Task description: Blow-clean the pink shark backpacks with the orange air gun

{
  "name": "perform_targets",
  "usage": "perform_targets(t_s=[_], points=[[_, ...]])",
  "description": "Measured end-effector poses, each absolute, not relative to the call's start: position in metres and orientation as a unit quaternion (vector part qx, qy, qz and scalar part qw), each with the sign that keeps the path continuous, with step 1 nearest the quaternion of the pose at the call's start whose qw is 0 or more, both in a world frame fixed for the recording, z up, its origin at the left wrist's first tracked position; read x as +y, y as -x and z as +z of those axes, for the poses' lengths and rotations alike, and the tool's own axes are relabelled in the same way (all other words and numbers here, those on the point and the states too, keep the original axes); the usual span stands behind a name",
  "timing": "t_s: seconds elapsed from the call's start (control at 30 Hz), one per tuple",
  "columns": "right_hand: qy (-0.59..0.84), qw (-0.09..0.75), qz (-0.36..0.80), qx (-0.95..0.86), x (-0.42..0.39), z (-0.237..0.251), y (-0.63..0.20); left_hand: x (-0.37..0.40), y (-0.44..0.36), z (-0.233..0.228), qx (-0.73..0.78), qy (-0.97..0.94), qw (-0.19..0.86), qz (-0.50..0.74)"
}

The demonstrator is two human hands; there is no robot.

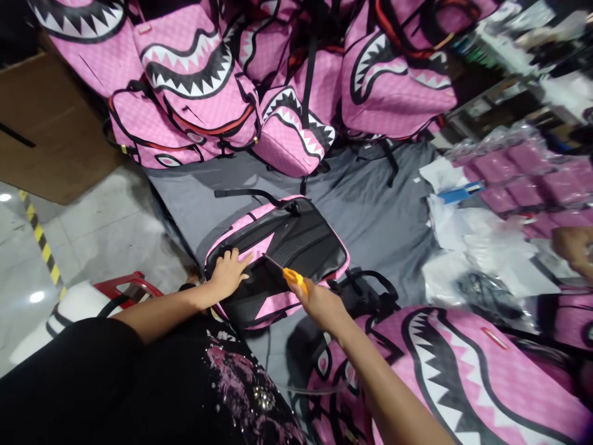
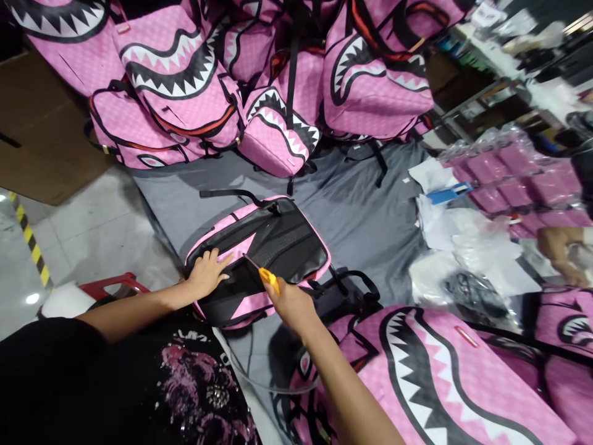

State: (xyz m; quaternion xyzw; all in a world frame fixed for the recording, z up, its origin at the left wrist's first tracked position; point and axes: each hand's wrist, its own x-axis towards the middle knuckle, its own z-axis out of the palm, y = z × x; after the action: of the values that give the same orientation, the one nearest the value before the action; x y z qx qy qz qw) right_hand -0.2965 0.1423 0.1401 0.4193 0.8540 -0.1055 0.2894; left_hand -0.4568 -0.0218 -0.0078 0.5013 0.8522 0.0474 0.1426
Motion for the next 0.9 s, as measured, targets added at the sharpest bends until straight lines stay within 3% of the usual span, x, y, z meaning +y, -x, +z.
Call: perform_targets(t_s=[0.13, 0.3, 0.47, 0.57, 0.67, 0.9], points=[[-0.476, 0.253, -0.045, 0.841, 0.157, 0.135, 0.315, -0.019, 0.457, -0.005, 0.855, -0.501, 0.13, 0.028], [-0.441, 0.251, -0.049, 0.86, 0.167, 0.131, 0.324, -0.023, 0.453, -0.003, 0.858, -0.493, 0.141, 0.034], [-0.452, 0.251, -0.044, 0.855, 0.153, 0.122, 0.323, -0.015, 0.468, 0.004, 0.835, -0.515, 0.131, 0.141], [-0.468, 0.234, -0.047, 0.851, 0.142, 0.111, 0.32, 0.03, 0.495, 0.014, 0.795, -0.523, 0.126, 0.278], [-0.491, 0.214, -0.053, 0.843, 0.131, 0.099, 0.319, 0.099, 0.522, 0.018, 0.735, -0.518, 0.186, 0.395], [-0.53, 0.192, -0.096, 0.82, 0.119, 0.08, 0.319, 0.181, 0.542, -0.014, 0.684, -0.563, 0.246, 0.393]])
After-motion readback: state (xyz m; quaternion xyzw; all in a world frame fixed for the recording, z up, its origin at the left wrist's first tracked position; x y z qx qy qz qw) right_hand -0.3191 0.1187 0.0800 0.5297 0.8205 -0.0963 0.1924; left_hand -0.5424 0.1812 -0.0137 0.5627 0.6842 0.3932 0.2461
